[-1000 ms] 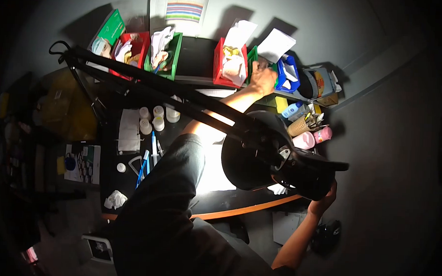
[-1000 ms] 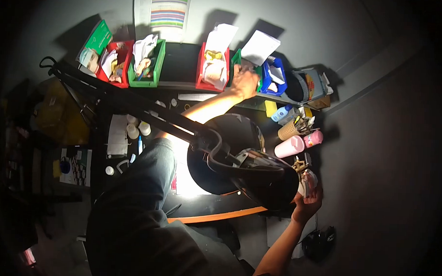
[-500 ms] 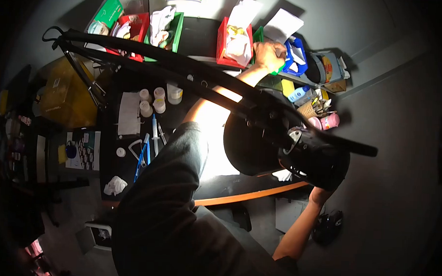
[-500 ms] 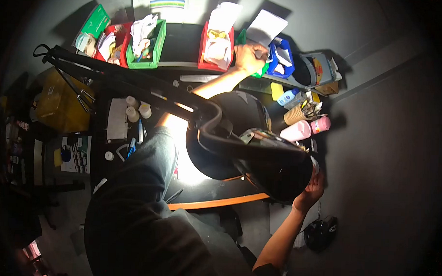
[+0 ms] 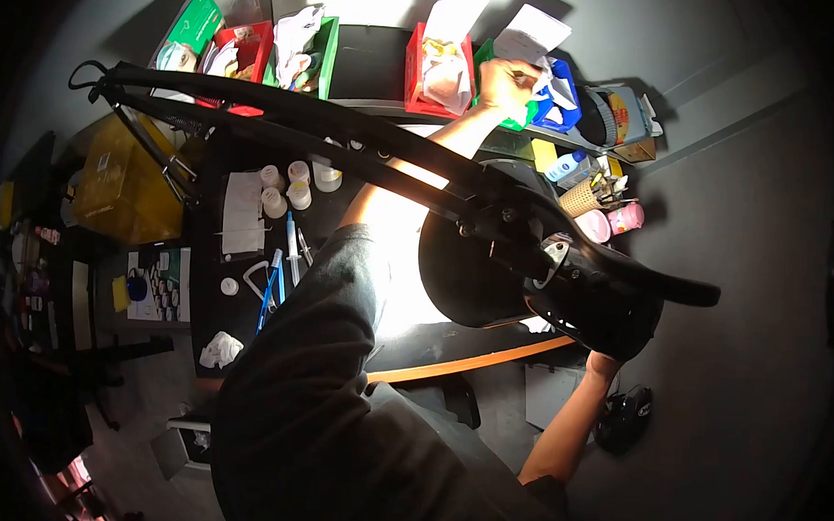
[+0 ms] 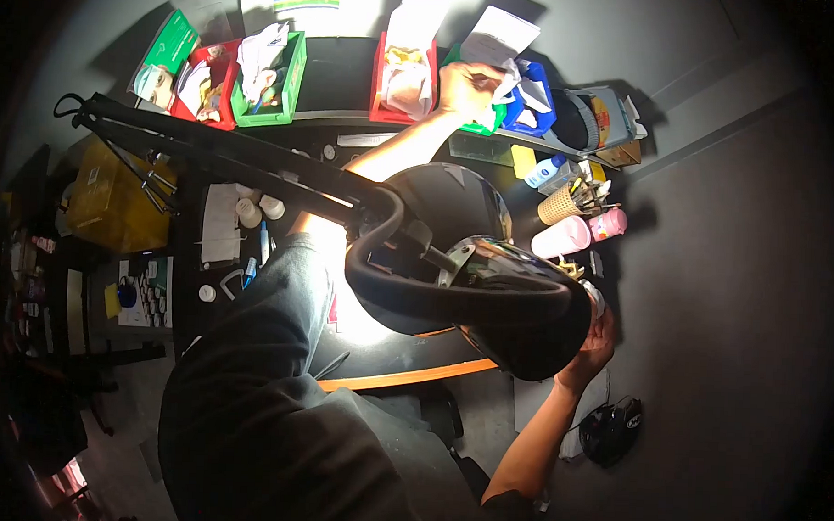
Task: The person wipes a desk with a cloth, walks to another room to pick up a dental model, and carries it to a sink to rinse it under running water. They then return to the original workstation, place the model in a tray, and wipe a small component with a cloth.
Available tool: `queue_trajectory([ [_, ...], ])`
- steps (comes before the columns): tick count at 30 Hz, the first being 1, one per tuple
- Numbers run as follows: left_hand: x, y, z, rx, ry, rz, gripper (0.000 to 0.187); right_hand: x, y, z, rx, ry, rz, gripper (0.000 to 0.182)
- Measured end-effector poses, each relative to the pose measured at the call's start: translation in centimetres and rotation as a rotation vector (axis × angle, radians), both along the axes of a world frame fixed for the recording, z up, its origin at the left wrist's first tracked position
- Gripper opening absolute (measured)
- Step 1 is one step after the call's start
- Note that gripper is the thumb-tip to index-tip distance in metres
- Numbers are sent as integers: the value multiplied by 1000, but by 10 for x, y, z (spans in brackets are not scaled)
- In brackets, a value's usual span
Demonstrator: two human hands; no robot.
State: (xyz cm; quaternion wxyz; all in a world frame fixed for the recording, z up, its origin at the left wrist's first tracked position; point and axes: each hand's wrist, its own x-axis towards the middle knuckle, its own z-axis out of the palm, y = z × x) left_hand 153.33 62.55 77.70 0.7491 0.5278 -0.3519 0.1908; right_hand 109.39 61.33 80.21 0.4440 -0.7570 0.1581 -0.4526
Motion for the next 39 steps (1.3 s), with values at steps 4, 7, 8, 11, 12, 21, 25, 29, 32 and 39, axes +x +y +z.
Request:
queue_trajectory([
  [4,9,-10,5,-230,332,-191,12,-7,-7,-6,-7,17,10,94],
  [7,28,-21,-4,-561,338,-465,16,-10,-16,-13,-29,36,13,91],
  [8,29,-21,2,-590,329,-436,16,-10,-20,-17,13,35,38,90],
  [11,37,-27,6,-649,280,-355,18,-12,-37,-29,70,52,103,85],
  [12,44,-23,8,-794,219,-505,20,-11,-50,-40,129,43,138,84],
  [21,-32,126,-28,-429,364,-146,22,180,-72,-14,47,-49,314,76],
  [25,-105,209,-93,-322,602,-234,17,288,-66,3,-141,-27,227,73],
  [29,-190,291,-101,-125,806,-202,10,361,-75,-11,-240,7,119,75],
  [32,-225,330,-118,-220,927,-27,9,378,-74,-16,-284,138,-35,83],
  [39,-278,416,-124,-360,998,55,12,398,-67,-39,-483,238,-267,96],
])
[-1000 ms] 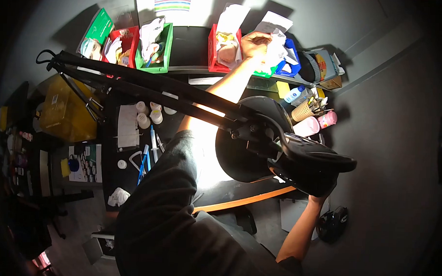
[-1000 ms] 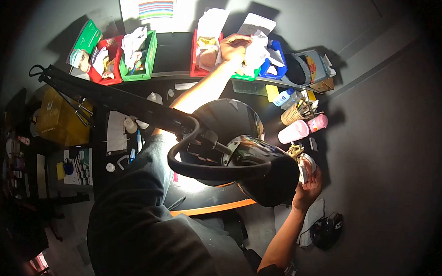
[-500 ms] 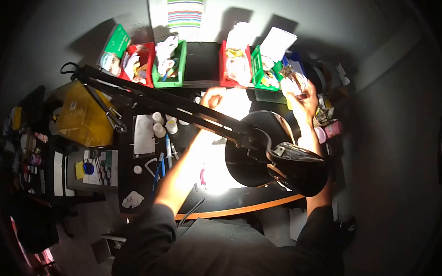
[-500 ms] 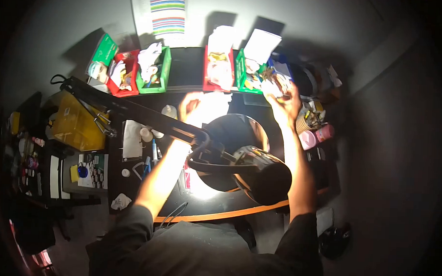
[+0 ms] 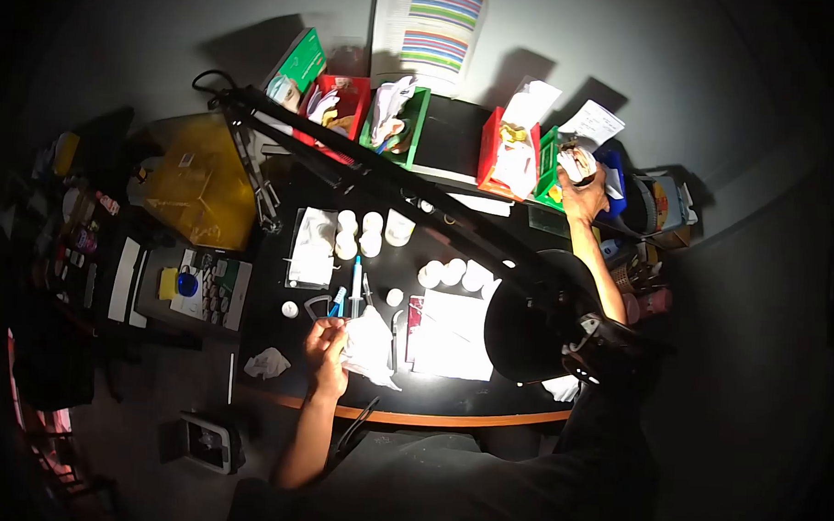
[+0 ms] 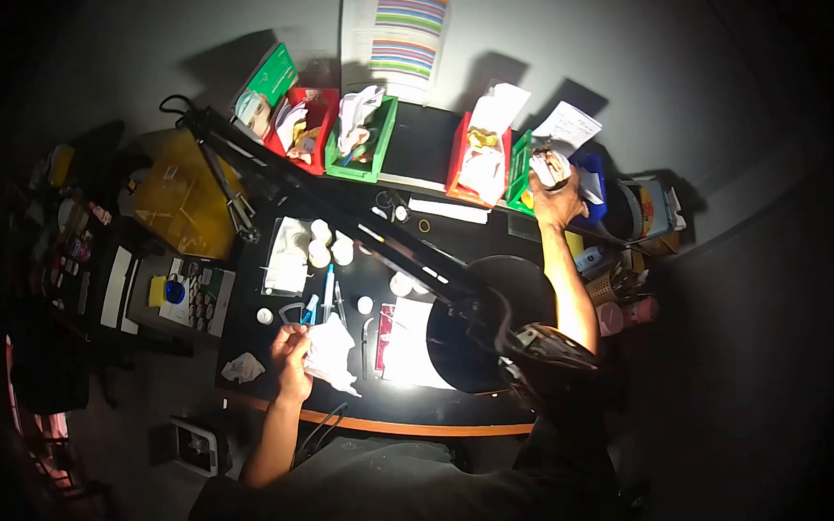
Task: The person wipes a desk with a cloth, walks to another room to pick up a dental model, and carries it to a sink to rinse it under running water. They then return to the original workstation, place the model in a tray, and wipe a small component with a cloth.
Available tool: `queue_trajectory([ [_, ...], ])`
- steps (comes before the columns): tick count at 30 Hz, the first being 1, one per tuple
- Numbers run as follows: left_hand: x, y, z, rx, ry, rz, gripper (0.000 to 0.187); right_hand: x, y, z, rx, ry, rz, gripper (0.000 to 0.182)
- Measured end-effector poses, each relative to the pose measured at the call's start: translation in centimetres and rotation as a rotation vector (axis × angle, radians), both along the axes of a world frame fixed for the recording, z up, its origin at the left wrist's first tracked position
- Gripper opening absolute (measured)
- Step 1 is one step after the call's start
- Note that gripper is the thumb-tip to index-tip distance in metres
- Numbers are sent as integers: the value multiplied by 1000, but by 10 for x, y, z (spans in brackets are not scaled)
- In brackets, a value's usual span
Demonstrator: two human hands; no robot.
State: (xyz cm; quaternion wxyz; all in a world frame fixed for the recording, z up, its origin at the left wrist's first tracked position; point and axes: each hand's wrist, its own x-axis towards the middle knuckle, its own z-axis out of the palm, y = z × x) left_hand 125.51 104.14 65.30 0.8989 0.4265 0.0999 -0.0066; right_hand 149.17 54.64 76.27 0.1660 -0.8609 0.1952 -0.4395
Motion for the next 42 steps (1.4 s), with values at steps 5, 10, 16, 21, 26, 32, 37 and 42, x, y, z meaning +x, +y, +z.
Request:
queue_trajectory([
  [5,-17,16,-3,-39,19,91,14,-5,10,-6,-326,-107,-148,78],
  [10,-21,21,-12,-79,-17,22,13,-11,7,-1,-361,-105,-147,68],
  [16,-26,31,-12,20,-136,-41,9,-15,7,-3,-402,-114,-74,55],
  [21,-45,34,-32,65,-218,-23,11,-36,10,-7,-440,-122,5,44],
  [26,-77,12,-67,-19,-255,8,13,-67,10,3,-458,-138,101,33],
  [32,-120,-7,-94,-5,-241,23,17,-143,13,24,-395,-119,258,21],
  [37,-133,-16,-95,172,-275,23,14,-308,5,-24,7,125,586,5],
  [42,-127,-59,-98,290,-427,-48,12,-424,66,-121,168,436,549,9],
])
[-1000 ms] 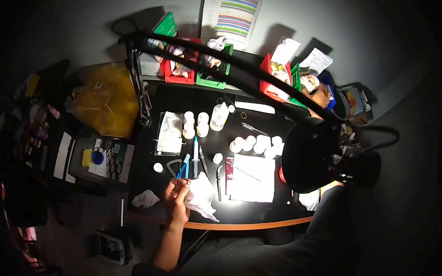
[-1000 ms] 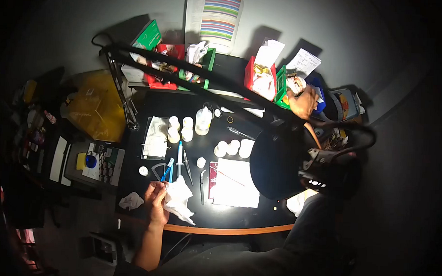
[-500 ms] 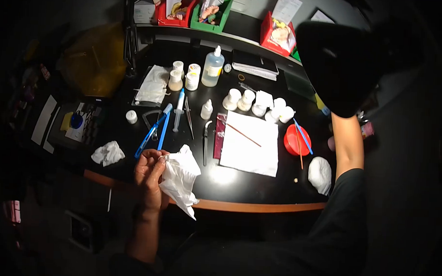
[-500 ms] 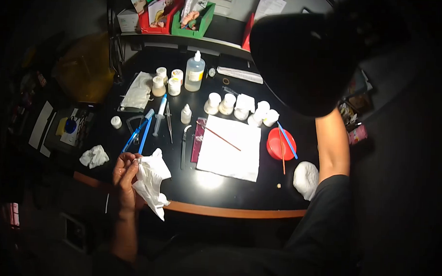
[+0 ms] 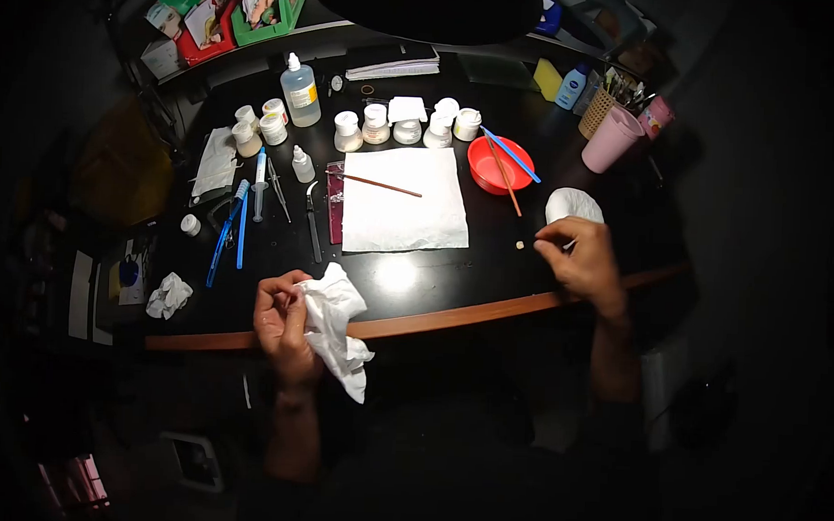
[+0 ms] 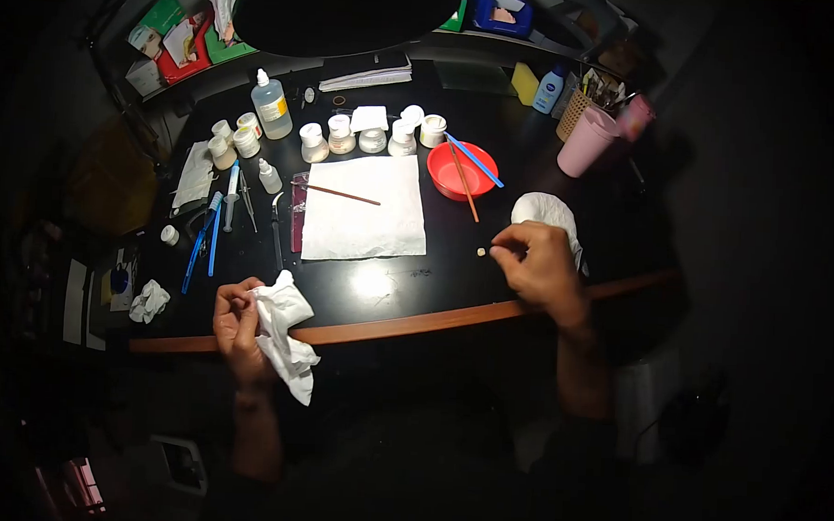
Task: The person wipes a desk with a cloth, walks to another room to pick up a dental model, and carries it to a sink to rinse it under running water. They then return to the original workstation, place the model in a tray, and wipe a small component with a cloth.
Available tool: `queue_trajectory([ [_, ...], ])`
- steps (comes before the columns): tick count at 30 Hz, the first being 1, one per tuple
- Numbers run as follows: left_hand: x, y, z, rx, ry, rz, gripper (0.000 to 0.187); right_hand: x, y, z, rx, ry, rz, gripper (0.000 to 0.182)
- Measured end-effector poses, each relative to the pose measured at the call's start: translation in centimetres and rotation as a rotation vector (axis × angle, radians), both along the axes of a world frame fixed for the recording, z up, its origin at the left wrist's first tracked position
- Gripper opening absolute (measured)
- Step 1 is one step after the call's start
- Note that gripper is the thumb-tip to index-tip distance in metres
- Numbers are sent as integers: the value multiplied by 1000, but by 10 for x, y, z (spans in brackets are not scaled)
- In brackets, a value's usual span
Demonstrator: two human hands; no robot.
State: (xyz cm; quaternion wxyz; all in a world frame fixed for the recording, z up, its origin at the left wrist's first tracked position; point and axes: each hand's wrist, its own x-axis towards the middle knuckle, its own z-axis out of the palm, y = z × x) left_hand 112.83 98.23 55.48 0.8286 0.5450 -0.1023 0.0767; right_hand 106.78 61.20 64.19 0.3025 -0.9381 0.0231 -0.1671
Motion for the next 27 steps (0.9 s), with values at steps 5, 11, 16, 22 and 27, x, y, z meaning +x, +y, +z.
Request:
queue_trajectory([
  [5,8,-46,-3,31,56,-167,11,8,5,-62,-4,-56,-74,16],
  [11,11,-62,-8,86,129,-243,15,12,11,-66,-25,-42,-121,9],
  [16,24,-90,11,-72,190,-328,14,17,66,-33,195,-285,244,10],
  [22,53,-112,20,-7,131,-340,13,66,109,-20,98,-494,382,14],
  [27,77,-102,53,66,-57,-415,17,94,107,0,43,-592,406,14],
])
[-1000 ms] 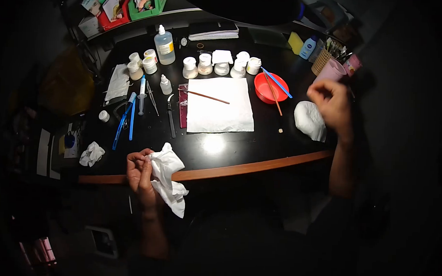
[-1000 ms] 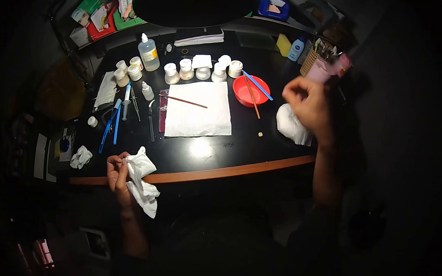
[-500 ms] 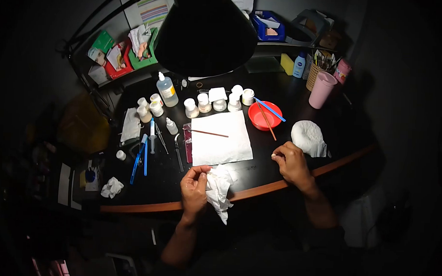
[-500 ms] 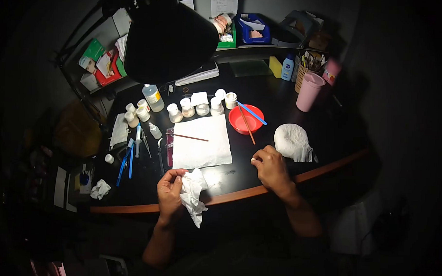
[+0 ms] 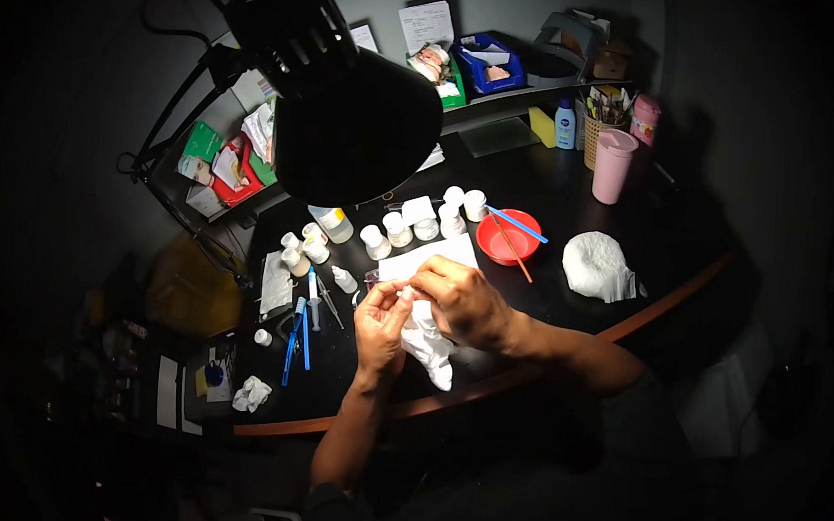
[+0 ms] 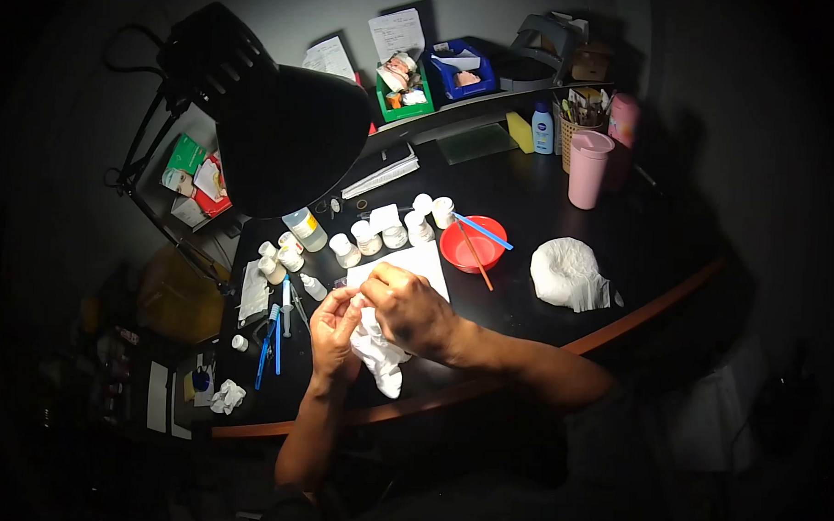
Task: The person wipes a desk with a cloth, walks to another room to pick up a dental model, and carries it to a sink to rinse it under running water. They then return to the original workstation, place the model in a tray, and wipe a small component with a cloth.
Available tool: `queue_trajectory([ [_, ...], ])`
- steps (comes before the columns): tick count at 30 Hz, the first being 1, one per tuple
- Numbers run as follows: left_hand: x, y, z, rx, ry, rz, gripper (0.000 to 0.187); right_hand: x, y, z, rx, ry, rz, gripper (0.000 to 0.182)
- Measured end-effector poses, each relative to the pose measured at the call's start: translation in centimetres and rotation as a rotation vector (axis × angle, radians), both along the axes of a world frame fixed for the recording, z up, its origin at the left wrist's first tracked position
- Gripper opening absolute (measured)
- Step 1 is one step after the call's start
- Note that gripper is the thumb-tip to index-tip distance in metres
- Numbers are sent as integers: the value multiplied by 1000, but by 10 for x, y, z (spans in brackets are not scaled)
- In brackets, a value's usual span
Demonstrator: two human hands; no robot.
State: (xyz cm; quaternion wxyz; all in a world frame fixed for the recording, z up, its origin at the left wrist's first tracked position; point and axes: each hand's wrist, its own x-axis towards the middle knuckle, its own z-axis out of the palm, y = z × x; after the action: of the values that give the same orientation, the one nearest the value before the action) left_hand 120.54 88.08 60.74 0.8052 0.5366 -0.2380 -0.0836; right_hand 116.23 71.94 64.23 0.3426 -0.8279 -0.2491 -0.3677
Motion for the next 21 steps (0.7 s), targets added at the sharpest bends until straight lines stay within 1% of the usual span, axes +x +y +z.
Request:
queue_trajectory([
  [1,13,3,-1,23,-37,3,24,5,-2,0,12,7,31,14],
  [2,18,7,10,23,4,-43,32,9,-3,-1,20,15,64,14],
  [4,30,12,20,45,-31,-122,37,13,-4,4,74,-9,114,11],
  [6,38,20,19,50,38,-180,42,19,-4,1,119,-15,162,12],
  [8,42,23,14,33,123,-222,43,20,-2,-5,157,23,174,18],
  [10,44,25,9,0,134,-207,40,21,2,-12,214,64,173,21],
  [11,43,26,6,-14,145,-197,38,18,3,-13,223,127,144,23],
  [12,41,28,4,-26,152,-186,36,15,9,-14,371,182,156,27],
  [14,42,30,-5,-37,75,-132,28,11,13,-12,406,247,150,29],
  [15,41,29,-6,-66,115,-129,27,7,17,-7,439,346,105,26],
  [17,35,27,-5,-131,191,-148,21,10,21,-19,529,377,115,22],
  [18,34,27,-7,-126,179,-135,20,11,22,-26,574,392,117,20],
  [19,34,27,-9,-121,166,-123,20,12,23,-31,613,377,132,13],
  [20,34,27,-11,-116,153,-111,19,13,22,-32,582,339,146,12],
  [21,36,30,-11,0,48,-70,18,15,20,-33,549,300,161,11],
])
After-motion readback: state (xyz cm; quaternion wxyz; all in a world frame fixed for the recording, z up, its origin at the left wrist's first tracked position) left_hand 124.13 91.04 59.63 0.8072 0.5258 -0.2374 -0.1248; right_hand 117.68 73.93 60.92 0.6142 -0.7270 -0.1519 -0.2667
